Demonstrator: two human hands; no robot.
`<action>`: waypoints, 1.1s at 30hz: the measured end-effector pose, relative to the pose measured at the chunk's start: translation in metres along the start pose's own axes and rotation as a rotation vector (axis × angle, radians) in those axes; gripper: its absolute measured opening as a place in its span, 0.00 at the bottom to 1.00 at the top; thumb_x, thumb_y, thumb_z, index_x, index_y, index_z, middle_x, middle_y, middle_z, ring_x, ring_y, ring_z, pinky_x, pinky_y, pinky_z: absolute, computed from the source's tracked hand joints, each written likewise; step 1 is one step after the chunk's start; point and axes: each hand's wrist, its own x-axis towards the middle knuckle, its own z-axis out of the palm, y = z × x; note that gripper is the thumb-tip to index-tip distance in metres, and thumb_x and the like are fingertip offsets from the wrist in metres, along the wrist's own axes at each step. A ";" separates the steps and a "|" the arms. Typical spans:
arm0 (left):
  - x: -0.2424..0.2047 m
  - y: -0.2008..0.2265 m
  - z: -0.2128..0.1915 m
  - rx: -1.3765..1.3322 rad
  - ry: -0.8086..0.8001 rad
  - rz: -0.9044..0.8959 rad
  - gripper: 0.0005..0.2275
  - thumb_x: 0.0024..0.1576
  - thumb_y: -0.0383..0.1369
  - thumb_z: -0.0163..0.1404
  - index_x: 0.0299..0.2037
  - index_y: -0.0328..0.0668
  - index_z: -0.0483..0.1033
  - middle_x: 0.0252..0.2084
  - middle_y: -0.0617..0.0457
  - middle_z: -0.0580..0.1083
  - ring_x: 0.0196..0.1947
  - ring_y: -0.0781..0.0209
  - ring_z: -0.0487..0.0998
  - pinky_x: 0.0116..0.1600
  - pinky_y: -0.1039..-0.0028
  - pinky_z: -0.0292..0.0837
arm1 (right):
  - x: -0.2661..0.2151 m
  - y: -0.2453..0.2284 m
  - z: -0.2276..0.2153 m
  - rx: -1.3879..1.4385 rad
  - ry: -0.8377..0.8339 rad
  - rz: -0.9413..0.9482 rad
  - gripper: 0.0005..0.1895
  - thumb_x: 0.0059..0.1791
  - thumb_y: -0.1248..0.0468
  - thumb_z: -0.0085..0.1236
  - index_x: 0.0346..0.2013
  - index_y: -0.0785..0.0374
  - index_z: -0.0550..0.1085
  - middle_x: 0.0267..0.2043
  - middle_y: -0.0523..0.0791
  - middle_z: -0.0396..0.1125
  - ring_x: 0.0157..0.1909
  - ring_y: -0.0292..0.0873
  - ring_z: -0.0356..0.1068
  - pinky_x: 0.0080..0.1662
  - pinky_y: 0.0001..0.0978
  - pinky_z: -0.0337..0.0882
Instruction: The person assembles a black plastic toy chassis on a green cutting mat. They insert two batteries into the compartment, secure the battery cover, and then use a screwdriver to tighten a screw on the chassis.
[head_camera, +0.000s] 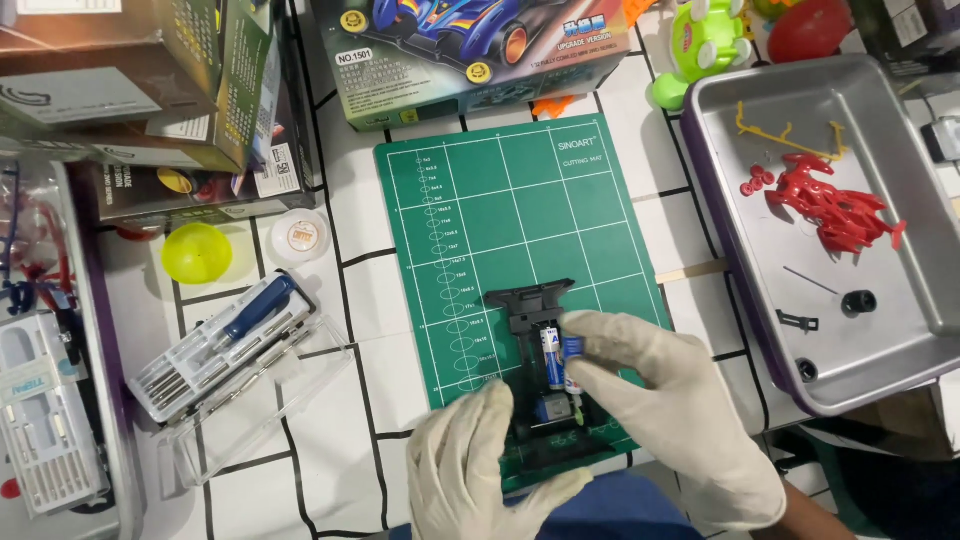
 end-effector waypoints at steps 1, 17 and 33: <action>0.003 0.001 0.002 0.115 -0.026 -0.023 0.42 0.47 0.68 0.58 0.62 0.43 0.69 0.57 0.52 0.76 0.55 0.55 0.78 0.59 0.60 0.73 | 0.004 0.004 0.003 -0.066 -0.087 -0.087 0.17 0.41 0.72 0.67 0.44 0.58 0.85 0.46 0.41 0.82 0.46 0.36 0.80 0.57 0.25 0.80; -0.004 -0.011 0.015 0.260 -0.062 0.082 0.40 0.46 0.69 0.59 0.55 0.38 0.76 0.56 0.55 0.75 0.58 0.52 0.71 0.64 0.53 0.63 | 0.011 0.034 0.025 -0.555 -0.020 -0.806 0.20 0.44 0.60 0.71 0.51 0.47 0.80 0.22 0.35 0.56 0.23 0.34 0.57 0.29 0.25 0.64; -0.004 -0.005 0.009 0.257 -0.125 0.035 0.43 0.43 0.67 0.61 0.60 0.43 0.73 0.59 0.58 0.74 0.58 0.54 0.70 0.66 0.51 0.60 | -0.001 0.005 0.013 -0.230 -0.114 -0.353 0.15 0.46 0.69 0.63 0.47 0.53 0.78 0.56 0.42 0.74 0.47 0.35 0.76 0.43 0.25 0.80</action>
